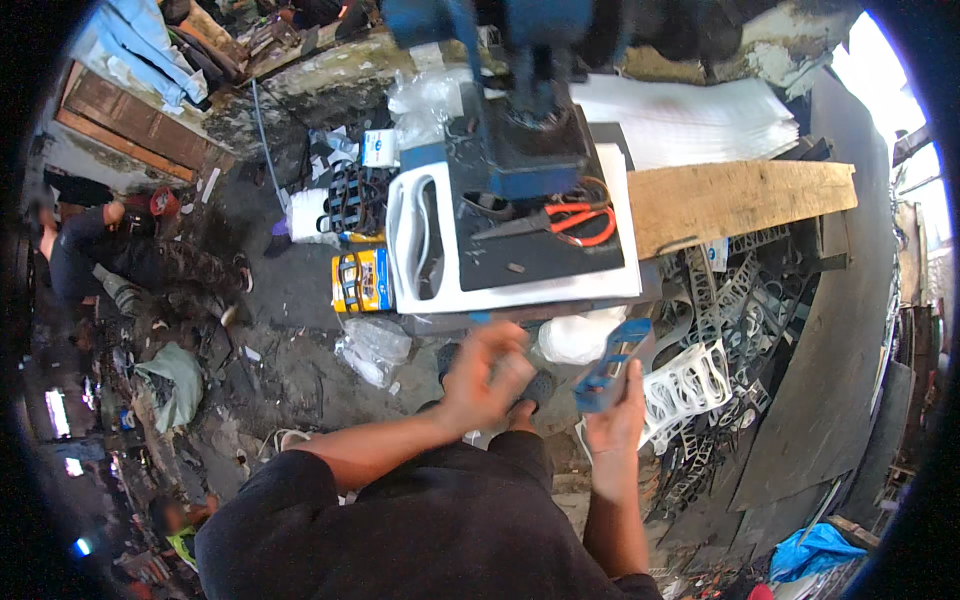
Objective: The person repeatedly places white plastic sandal frames onto a blue press machine, activates the press, and removes the assembled sandals. The person then stacks the finished sandals and places them into a plastic bag.
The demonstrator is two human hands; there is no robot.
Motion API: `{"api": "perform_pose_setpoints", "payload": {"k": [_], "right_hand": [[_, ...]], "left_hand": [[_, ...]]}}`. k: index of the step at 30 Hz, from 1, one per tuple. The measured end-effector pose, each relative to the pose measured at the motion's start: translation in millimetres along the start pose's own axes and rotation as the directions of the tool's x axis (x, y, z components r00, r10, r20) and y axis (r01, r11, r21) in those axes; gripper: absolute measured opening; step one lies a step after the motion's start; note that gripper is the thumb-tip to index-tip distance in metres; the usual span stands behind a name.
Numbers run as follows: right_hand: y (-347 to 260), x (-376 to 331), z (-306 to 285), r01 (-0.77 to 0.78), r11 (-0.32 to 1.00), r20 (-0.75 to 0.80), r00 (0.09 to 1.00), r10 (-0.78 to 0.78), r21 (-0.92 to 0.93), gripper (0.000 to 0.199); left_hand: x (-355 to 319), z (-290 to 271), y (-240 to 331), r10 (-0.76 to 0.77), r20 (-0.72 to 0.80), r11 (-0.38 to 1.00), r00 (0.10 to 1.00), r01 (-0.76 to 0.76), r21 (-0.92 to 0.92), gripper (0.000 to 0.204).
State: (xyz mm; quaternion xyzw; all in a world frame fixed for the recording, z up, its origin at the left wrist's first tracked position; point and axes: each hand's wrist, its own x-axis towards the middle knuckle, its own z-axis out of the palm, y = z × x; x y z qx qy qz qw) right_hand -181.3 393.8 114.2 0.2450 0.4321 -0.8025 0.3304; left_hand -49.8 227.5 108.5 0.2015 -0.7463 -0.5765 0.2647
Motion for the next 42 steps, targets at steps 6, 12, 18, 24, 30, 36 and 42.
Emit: {"api": "perform_pose_setpoints", "payload": {"k": [6, 12, 18, 24, 30, 36, 42], "right_hand": [[17, -50, 57, 0.309, 0.948, 0.011, 0.951, -0.309, -0.075, 0.027], [67, -94, 111, 0.459, 0.853, 0.187, 0.887, -0.423, -0.247, 0.044], [108, -83, 131, 0.632, 0.4, 0.473, 0.769, -0.43, -0.664, 0.063], [166, -16, 187, 0.76, 0.108, 0.707, 0.639, -0.303, -0.64, 0.051], [229, 57, 191, 0.624, -0.398, 0.74, 0.553, -0.384, -0.672, 0.046], [235, 74, 186, 0.608, -0.476, 0.772, 0.495, -0.399, -0.635, 0.028], [233, 73, 186, 0.62, -0.442, 0.761, 0.509, -0.403, -0.648, 0.026]], "left_hand": [[117, -106, -114, -0.59, -0.214, 0.807, 0.779, 0.576, -0.13, 0.054], [147, -95, -146, -0.701, -0.081, 0.694, 0.708, 0.652, -0.305, 0.039], [152, -115, -167, -0.678, 0.07, 0.633, 0.732, 0.629, -0.45, 0.02], [128, -165, -143, -0.727, 0.241, 0.444, 0.643, 0.707, -0.55, 0.012], [118, -179, -164, -0.663, 0.29, 0.424, 0.69, 0.665, -0.615, 0.019], [115, -179, -166, -0.687, 0.278, 0.348, 0.672, 0.639, -0.686, 0.017], [111, -177, -178, -0.696, 0.312, 0.269, 0.647, 0.637, -0.722, 0.031]]}}
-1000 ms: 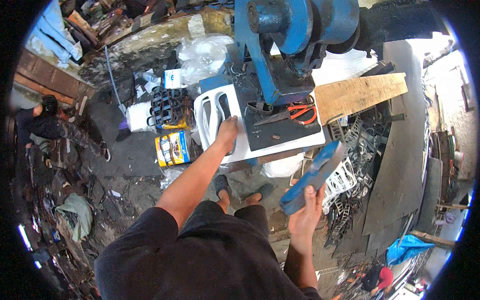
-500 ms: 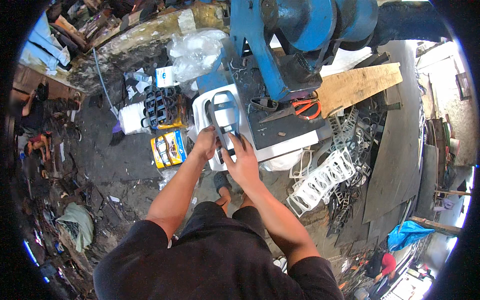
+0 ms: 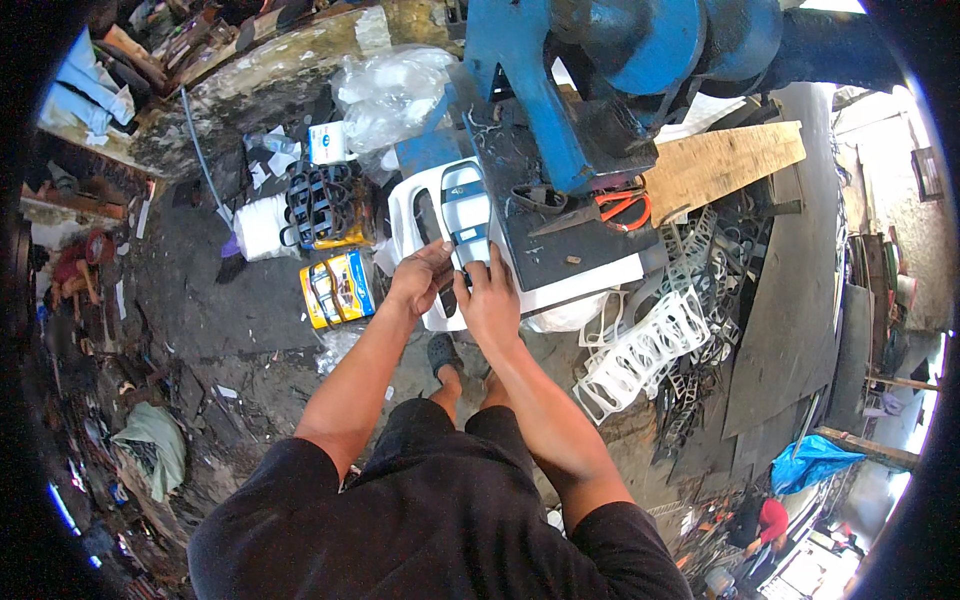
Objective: The person repeatedly places white plastic sandal frames onto a blue press machine, activates the press, and removes the assembled sandals. The person then stacks the finished sandals and places them into a plastic bag.
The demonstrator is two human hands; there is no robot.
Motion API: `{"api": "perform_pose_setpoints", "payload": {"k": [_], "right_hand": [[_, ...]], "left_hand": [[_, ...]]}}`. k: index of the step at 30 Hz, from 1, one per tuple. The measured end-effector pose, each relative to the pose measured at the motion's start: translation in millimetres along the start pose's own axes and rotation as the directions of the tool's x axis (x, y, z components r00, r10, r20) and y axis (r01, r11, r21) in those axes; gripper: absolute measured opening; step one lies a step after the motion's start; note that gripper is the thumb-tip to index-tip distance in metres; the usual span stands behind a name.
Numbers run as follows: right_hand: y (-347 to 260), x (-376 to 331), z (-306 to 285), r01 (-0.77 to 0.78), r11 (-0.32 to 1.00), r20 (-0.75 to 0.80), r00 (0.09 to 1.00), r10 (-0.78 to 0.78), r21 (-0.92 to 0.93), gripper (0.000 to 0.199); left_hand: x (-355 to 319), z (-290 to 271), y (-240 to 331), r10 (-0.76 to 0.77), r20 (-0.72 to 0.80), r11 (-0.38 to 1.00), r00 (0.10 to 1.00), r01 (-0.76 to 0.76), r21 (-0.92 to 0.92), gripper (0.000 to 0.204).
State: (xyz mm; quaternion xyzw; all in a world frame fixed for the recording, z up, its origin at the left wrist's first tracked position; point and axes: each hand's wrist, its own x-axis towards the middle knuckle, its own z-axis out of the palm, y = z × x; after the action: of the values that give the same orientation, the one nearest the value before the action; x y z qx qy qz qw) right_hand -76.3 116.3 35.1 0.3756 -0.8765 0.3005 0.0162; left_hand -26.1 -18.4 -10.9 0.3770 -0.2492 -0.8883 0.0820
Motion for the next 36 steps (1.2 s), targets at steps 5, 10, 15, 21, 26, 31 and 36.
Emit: {"api": "perform_pose_setpoints", "payload": {"k": [5, 10, 15, 21, 26, 31, 36], "right_hand": [[-12, -21, -24, -0.046, 0.995, -0.086, 0.995, 0.054, 0.088, 0.041], [34, -77, -14, -0.632, 0.412, 0.083, 0.604, 0.793, 0.656, 0.035], [62, -42, -17, -0.606, 0.085, 0.278, 0.479, 0.833, 0.791, 0.025], [119, -21, -14, -0.53, 0.142, 0.175, 0.503, 0.847, 0.836, 0.023], [113, -23, -27, -0.54, 0.08, 0.208, 0.451, 0.868, 0.838, 0.024], [58, -45, -16, -0.54, -0.177, 0.488, 0.51, 0.708, 0.823, 0.015], [44, -20, -16, -0.58, -0.168, 0.478, 0.437, 0.762, 0.797, 0.018]], "left_hand": [[0, 6, 2, 0.024, -0.088, 0.997, 0.996, -0.017, 0.074, 0.042], [-4, 13, 3, 0.096, -0.076, 0.985, 0.992, -0.084, 0.148, 0.044], [6, 27, -1, 0.129, -0.046, 0.982, 0.991, -0.121, 0.146, 0.035], [29, 78, -19, 0.192, -0.138, 0.959, 0.972, -0.156, 0.238, 0.036], [44, 73, -4, 0.627, 0.05, 0.245, 0.777, -0.257, 0.935, 0.035], [112, 81, 101, 0.775, 0.508, -0.265, 0.376, -0.537, 0.801, 0.024], [131, 81, 107, 0.468, 0.499, -0.259, 0.73, -0.427, 0.866, 0.02]]}}
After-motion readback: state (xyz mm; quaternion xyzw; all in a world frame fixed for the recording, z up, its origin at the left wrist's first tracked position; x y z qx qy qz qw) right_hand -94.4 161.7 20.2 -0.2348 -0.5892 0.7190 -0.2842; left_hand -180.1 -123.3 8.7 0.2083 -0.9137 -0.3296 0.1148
